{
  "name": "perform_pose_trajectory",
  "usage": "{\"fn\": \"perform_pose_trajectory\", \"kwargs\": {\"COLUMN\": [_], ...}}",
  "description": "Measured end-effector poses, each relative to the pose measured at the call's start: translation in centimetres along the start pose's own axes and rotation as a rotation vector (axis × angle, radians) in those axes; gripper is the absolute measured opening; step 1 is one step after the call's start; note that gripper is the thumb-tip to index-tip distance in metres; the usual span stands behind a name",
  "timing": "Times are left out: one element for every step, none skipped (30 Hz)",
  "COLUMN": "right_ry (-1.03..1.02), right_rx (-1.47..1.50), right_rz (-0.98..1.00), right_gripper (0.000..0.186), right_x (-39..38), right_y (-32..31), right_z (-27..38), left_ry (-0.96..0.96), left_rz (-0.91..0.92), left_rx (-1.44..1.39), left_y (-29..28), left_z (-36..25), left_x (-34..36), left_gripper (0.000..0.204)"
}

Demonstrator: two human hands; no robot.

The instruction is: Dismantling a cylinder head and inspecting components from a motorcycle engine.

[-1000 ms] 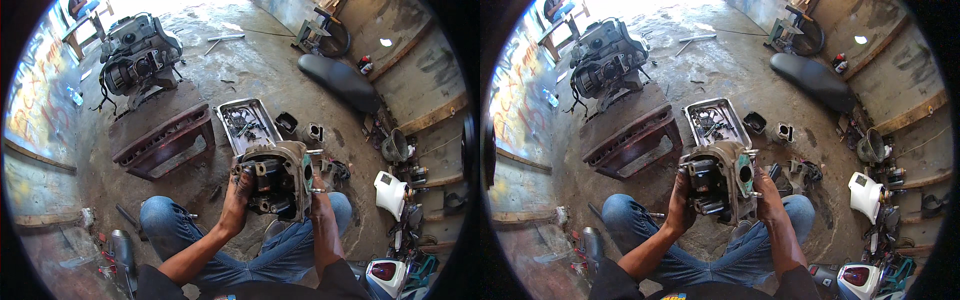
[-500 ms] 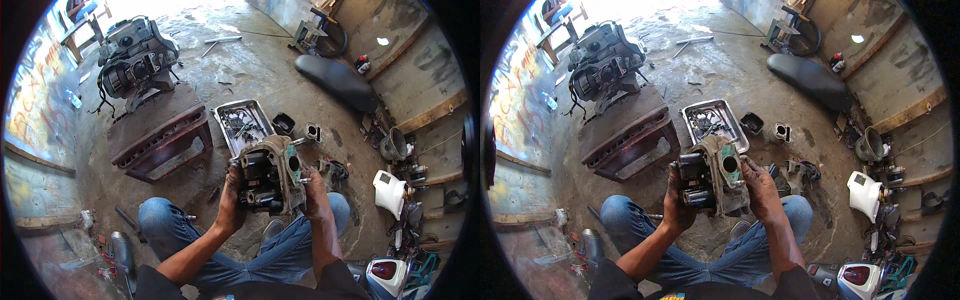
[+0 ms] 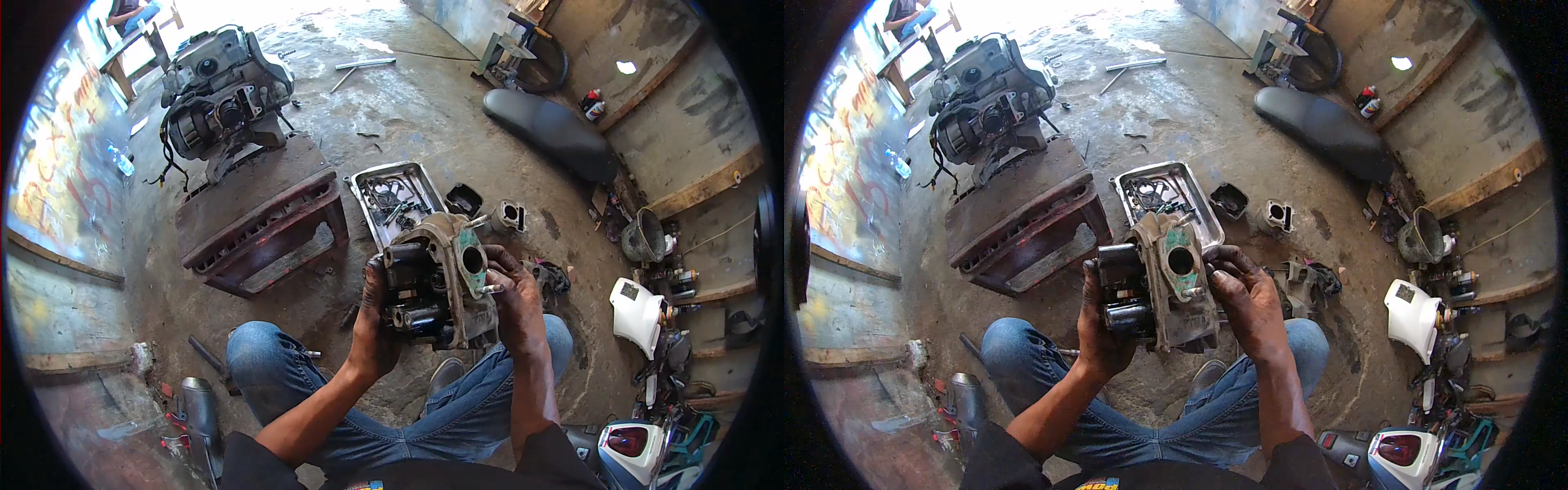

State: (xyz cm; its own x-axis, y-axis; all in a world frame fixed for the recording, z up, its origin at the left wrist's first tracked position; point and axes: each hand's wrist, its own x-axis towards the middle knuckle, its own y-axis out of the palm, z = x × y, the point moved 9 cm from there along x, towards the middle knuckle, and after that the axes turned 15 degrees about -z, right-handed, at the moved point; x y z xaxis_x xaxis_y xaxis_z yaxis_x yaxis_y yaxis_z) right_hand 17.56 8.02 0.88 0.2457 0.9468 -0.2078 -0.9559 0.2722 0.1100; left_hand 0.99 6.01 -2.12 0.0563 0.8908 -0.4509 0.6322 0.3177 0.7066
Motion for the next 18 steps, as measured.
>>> {"fn": "perform_pose_trajectory", "kwargs": {"right_ry": [0.028, 0.027, 0.05, 0.072, 0.072, 0.079, 0.086, 0.086, 0.1, 0.114, 0.114, 0.065, 0.016, 0.017, 0.002, -0.013, -0.012, 0.008], "right_rx": [0.034, 0.034, 0.039, 0.045, 0.045, 0.02, -0.006, -0.008, -0.036, -0.064, -0.065, -0.086, -0.107, -0.108, -0.109, -0.111, -0.111, -0.099], "right_rz": [0.005, 0.006, 0.015, 0.024, 0.025, 0.016, 0.007, 0.007, -0.008, -0.023, -0.023, -0.038, -0.053, -0.052, -0.069, -0.086, -0.087, -0.066], "right_gripper": [0.034, 0.034, 0.034, 0.034, 0.034, 0.036, 0.038, 0.038, 0.039, 0.041, 0.041, 0.041, 0.041, 0.041, 0.042, 0.043, 0.043, 0.042], "right_x": [0.0, 0.0, 0.0, 0.0, -0.2, -0.4, -0.5, -0.6, -0.7, -0.7, -0.7, -0.6, -0.7, -0.8, -0.9, -1.0, -0.9, -1.0], "right_y": [0.1, 0.0, -0.2, -0.2, 0.0, 0.3, 0.4, 0.5, 0.4, 0.3, 0.2, -0.2, -0.5, -0.6, -0.8, -1.0, -1.0, -0.8], "right_z": [-0.2, -0.1, -0.3, -0.5, -0.5, -0.6, -0.6, -0.5, -0.6, -0.8, -1.1, -1.2, -1.2, -1.5, -1.6, -1.6, -1.5, -1.3], "left_ry": [0.007, 0.008, -0.004, -0.015, -0.014, -0.014, -0.013, -0.014, -0.01, -0.007, 0.002, 0.002, -0.014, -0.03, -0.029, -0.028, -0.03, -0.031], "left_rz": [-0.021, -0.02, -0.005, 0.01, 0.01, 0.011, 0.011, 0.01, 0.009, 0.007, -0.024, -0.024, -0.001, 0.02, 0.02, 0.016, 0.013, 0.013], "left_rx": [-0.009, -0.009, -0.028, -0.046, -0.046, -0.022, 0.003, 0.001, 0.011, 0.02, 0.045, 0.045, 0.054, 0.063, 0.062, 0.05, 0.038, 0.039], "left_y": [-0.2, -0.3, -0.4, -0.3, -0.3, -0.2, -0.2, -0.2, -0.4, -0.6, -1.0, -1.0, -0.8, -0.7, -0.7, -0.6, -0.6, -0.5], "left_z": [-0.1, -0.1, 0.0, 0.1, 0.0, -0.1, -0.2, 0.0, 0.4, 0.8, 1.2, 1.2, 1.4, 1.6, 1.8, 2.0, 2.1, 2.0], "left_x": [0.0, 0.1, 0.2, 0.2, 0.1, 0.0, 0.0, 0.0, 0.1, 0.3, 0.4, 0.4, 0.3, 0.3, 0.3, 0.4, 0.5, 0.5], "left_gripper": [0.064, 0.064, 0.063, 0.063, 0.063, 0.063, 0.063, 0.063, 0.063, 0.062, 0.062, 0.062, 0.062, 0.062, 0.062, 0.061, 0.061, 0.061]}}
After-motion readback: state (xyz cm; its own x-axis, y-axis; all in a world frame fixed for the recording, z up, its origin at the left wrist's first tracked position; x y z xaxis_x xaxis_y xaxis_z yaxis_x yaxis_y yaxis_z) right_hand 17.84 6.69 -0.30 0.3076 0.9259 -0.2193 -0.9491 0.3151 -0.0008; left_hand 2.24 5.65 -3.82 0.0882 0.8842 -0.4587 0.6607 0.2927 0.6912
